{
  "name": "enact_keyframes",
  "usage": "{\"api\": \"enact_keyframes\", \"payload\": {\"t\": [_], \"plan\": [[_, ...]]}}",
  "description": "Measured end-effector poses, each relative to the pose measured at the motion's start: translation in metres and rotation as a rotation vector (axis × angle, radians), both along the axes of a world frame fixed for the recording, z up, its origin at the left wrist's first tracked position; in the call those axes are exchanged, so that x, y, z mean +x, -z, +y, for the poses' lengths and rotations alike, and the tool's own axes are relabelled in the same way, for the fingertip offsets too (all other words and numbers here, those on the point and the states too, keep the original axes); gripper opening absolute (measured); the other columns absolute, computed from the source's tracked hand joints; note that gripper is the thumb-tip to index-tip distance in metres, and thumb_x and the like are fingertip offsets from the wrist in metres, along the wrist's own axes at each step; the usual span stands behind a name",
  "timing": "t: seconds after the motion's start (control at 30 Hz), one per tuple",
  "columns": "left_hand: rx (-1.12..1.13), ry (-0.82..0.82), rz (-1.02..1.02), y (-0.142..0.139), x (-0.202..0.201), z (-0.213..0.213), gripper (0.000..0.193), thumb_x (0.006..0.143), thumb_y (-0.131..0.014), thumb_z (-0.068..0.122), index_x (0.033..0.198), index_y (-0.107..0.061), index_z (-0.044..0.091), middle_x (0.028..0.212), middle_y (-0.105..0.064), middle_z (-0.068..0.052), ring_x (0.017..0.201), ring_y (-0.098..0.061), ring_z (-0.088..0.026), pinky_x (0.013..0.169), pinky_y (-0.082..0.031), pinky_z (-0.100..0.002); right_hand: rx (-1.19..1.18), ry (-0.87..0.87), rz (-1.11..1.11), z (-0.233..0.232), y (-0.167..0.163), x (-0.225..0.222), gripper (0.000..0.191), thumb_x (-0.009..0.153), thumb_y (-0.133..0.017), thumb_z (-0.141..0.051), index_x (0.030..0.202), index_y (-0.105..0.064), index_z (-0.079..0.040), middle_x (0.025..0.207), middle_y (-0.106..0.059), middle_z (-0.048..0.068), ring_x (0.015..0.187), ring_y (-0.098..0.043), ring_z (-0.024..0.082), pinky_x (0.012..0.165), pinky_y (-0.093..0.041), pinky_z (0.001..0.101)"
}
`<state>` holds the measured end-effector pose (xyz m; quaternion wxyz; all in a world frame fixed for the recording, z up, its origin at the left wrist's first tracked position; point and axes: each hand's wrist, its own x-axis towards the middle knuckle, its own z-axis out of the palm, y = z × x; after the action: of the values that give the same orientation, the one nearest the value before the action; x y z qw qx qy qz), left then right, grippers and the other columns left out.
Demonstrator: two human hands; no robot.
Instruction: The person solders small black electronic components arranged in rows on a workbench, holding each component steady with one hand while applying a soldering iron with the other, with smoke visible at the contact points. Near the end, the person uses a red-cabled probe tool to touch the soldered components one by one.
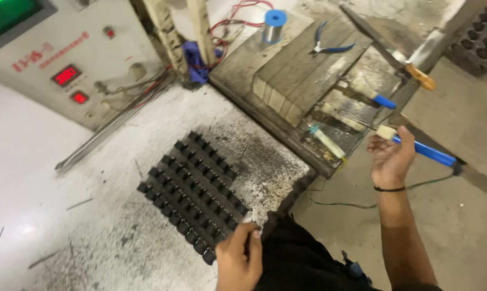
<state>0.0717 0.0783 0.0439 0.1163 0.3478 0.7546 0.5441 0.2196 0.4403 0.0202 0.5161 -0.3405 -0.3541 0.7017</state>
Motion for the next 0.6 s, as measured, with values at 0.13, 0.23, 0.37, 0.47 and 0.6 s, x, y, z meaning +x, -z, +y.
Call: {"api": "enact_keyframes", "payload": {"t": [0.13, 0.23, 0.37, 0.47, 0.6], "plan": [[-0.043, 0.194, -0.078, 0.01, 0.018, 0.014, 0.008, 0.089, -0.068, 0.008, 0.094, -0.074, 0.005, 0.058, -0.068, -0.013, 0.043, -0.065, -0.023, 0.042, -0.047, -0.035, -0.105, -0.013, 0.018, 0.023, -0.014, -0.009, 0.043, 0.099, -0.06, -0.047, 0.105, -0.068, -0.005, 0.092, -0.07, 0.012, 0.084, -0.065, 0.023, 0.081, -0.05, 0.0345], [-0.042, 0.223, -0.084, 0.01, 0.02, 0.014, 0.008, 0.089, -0.068, 0.007, 0.094, -0.073, 0.005, 0.062, -0.07, -0.012, 0.045, -0.068, -0.022, 0.043, -0.049, -0.033, -0.203, -0.062, 0.112, 0.035, -0.026, -0.03, 0.044, 0.098, -0.061, -0.047, 0.105, -0.068, -0.004, 0.093, -0.071, 0.012, 0.085, -0.066, 0.023, 0.081, -0.052, 0.0337], [-0.091, 0.158, -0.083, 0.014, 0.017, 0.011, 0.007, 0.087, -0.069, 0.007, 0.091, -0.074, 0.005, 0.056, -0.068, -0.012, 0.042, -0.068, -0.021, 0.042, -0.048, -0.033, -0.272, -0.286, 0.171, 0.05, -0.04, -0.045, 0.048, 0.101, -0.061, -0.044, 0.112, -0.07, 0.002, 0.099, -0.072, 0.015, 0.09, -0.068, 0.024, 0.082, -0.054, 0.0321], [-0.054, 0.167, -0.013, 0.016, 0.016, 0.012, 0.006, 0.087, -0.07, 0.007, 0.09, -0.074, 0.005, 0.055, -0.066, -0.013, 0.042, -0.066, -0.021, 0.043, -0.047, -0.033, -0.032, -0.403, -0.172, 0.047, -0.042, -0.046, 0.042, 0.103, -0.063, -0.038, 0.114, -0.073, 0.001, 0.096, -0.069, 0.02, 0.082, -0.063, 0.026, 0.071, -0.047, 0.034], [-0.094, 0.17, -0.079, 0.015, 0.017, 0.014, 0.007, 0.086, -0.069, 0.007, 0.089, -0.075, 0.004, 0.054, -0.067, -0.013, 0.041, -0.067, -0.021, 0.042, -0.047, -0.032, 1.169, 0.048, -1.21, 0.043, -0.034, -0.046, 0.028, 0.098, -0.071, -0.031, 0.112, -0.077, -0.008, 0.101, -0.073, 0.008, 0.089, -0.067, 0.029, 0.081, -0.054, 0.0423]]}}
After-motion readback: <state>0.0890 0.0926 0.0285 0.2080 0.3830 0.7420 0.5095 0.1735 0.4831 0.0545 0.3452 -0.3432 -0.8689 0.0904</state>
